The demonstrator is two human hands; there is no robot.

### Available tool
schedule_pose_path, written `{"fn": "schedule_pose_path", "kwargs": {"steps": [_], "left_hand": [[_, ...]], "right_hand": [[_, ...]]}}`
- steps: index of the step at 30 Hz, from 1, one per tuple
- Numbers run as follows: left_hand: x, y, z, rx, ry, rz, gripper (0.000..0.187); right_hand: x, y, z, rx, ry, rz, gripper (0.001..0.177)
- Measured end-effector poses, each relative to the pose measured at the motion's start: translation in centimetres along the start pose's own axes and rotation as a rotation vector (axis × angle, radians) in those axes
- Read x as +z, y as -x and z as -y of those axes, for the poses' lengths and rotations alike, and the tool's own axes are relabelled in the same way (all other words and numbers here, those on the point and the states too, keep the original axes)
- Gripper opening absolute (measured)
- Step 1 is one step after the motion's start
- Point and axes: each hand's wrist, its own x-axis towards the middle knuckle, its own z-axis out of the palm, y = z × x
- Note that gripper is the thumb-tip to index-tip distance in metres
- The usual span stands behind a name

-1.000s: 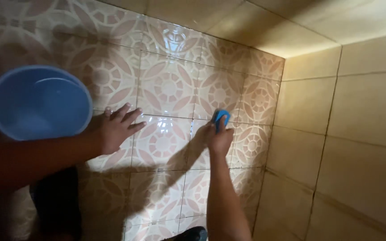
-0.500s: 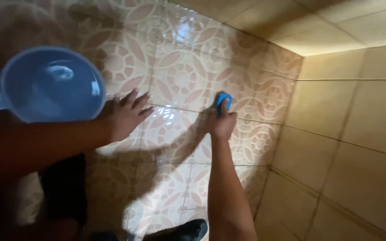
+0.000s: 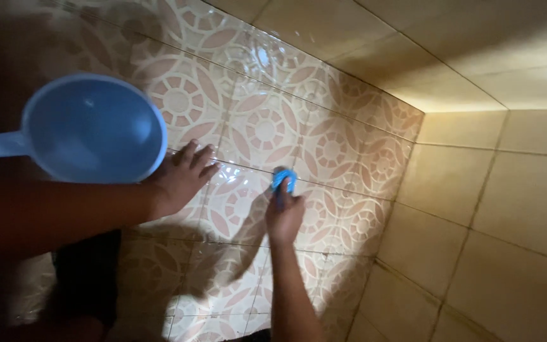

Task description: Scrubbing a tiled floor using a brush and water.

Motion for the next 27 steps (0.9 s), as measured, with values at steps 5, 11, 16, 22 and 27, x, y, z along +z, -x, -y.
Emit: {"fn": "schedule_pose_path", "kwargs": {"steps": [5,11,16,22,27], "left_hand": [[2.2,0.3,-0.3,0.028,0.143,0.355,0.072],[-1.3,0.6,-0.8,-0.08,-0.152,-0.064,0.042],[-0.9,1.3,0.0,-0.04,-0.004,0.078,0.055],[-0.6,2.1,0.4,-0.025,-0.085,0.215,0.059],[1.2,2.1,0.0,-0.025,-0.067,0.178,0.057]], "right_hand": [[1.9,-6.3,-1.2,-0.082,0.009,-0.247,0.06],[0.0,-0.3,2.2,0.019,-0.081,-0.172,0.062],[-0.8,4.5,5.2,-0.041,-0.058,-0.044,0.064],[1.1,-1.5,4.9,-0.096,0.04,-0.122,0.06],[0.9,-4.1,4.0,-0.009,-0.015,-0.117,0.064]]}}
